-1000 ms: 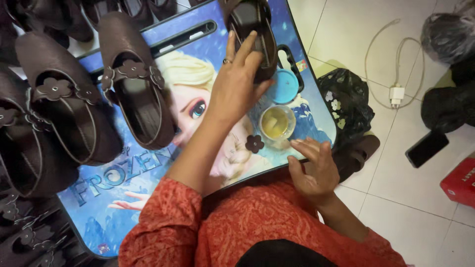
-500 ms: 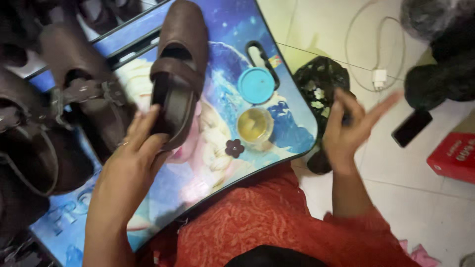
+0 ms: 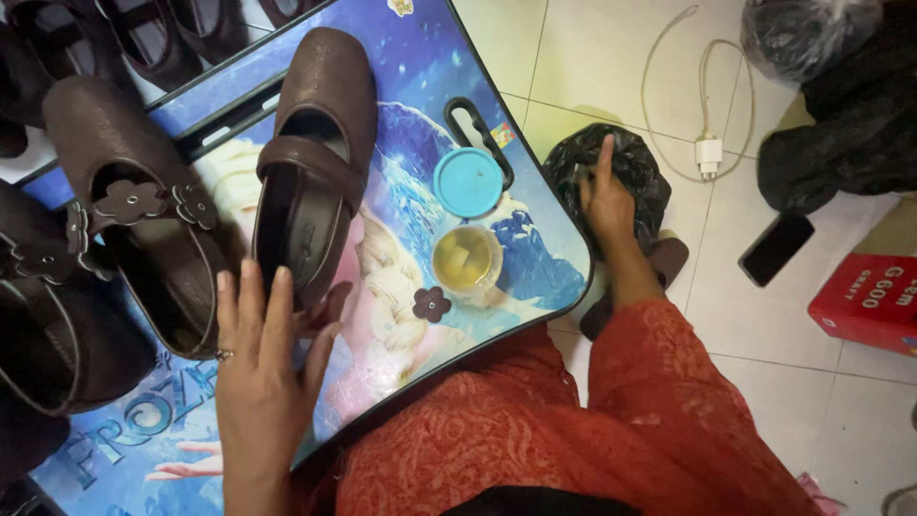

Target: The person attaches flower-shaped decorative pieces to the straps of brown children's shoes. They pick up each shoe, align the decorations, and press them into place on the strap, repeating the process for multiple shoes.

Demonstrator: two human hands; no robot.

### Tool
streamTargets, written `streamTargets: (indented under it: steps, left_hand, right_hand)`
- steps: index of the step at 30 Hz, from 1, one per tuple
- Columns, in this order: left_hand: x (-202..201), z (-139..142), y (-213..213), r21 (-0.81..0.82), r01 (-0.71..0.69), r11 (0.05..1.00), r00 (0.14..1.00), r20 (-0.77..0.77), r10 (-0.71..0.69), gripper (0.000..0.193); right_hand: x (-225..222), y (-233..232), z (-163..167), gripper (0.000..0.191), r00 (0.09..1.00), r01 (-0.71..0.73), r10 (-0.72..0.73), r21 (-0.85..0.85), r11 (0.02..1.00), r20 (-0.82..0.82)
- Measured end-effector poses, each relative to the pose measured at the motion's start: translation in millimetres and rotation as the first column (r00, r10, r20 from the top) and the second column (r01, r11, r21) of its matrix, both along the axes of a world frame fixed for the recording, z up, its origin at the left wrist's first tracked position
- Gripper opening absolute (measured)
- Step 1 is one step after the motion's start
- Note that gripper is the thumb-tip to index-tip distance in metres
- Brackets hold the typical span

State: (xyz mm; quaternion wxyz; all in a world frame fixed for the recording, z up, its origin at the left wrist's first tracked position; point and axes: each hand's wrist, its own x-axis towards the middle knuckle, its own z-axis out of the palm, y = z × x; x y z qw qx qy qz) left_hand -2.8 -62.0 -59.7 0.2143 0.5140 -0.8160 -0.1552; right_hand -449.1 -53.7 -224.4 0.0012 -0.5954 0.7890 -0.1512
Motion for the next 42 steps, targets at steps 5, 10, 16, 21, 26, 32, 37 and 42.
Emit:
streamTargets:
  steps: [5,10,16,21,26,32,37,42]
  left_hand:
    - [-2.6,-15.3,6.8,-0.018,-0.01,1.0,1.0,0.014,0.011,0.071]
    - [-1.1,-27.2,10.3,-0.038,-0.022,0.999,1.0,0.018,0.023,0.074]
    - [0.5,-42.9,18.0,-0.181,-0.033,0.983,0.998,0.042,0.041,0.074]
    - [-10.3,-48.2,30.8,-0.369,0.057,0.928,0.995,-0.056,-0.084,0.044]
    - [-35.1,-39.3,30.7,-0.298,0.154,0.942,0.975,-0.106,-0.194,0.031]
    - [-54.6,-28.7,16.8,-0.16,0.209,0.965,0.957,-0.169,-0.236,0.04]
    - [-56.1,-34.4,13.5,-0.072,0.213,0.975,0.949,-0.224,-0.223,0.045]
    - [-54.0,-45.2,17.6,-0.026,0.209,0.978,0.93,-0.304,-0.207,0.037]
  right_hand:
    - [4.2,-14.0,-2.3,0.095,0.99,0.129,-0.138,0.25,0.96,0.018]
    - [5.9,-10.3,-11.3,0.091,0.964,0.215,-0.247,0.256,0.942,0.097]
    - [8.7,3.6,-7.3,0.097,0.967,0.088,-0.087,0.007,0.996,0.241]
    - [11.5,-6.9,-8.9,0.09,0.961,0.212,-0.254,0.299,0.931,0.112]
    - [19.2,-15.0,-17.9,0.095,0.961,0.235,-0.263,0.257,0.937,0.081]
    - [19.8,-0.9,-13.4,0.104,0.963,0.209,-0.243,0.246,0.946,0.117]
    - [10.7,31.3,9.8,0.112,0.961,0.06,-0.124,0.252,0.966,0.248]
    - [-8.9,45.6,62.2,0.129,0.885,0.03,-0.233,0.45,0.893,0.402]
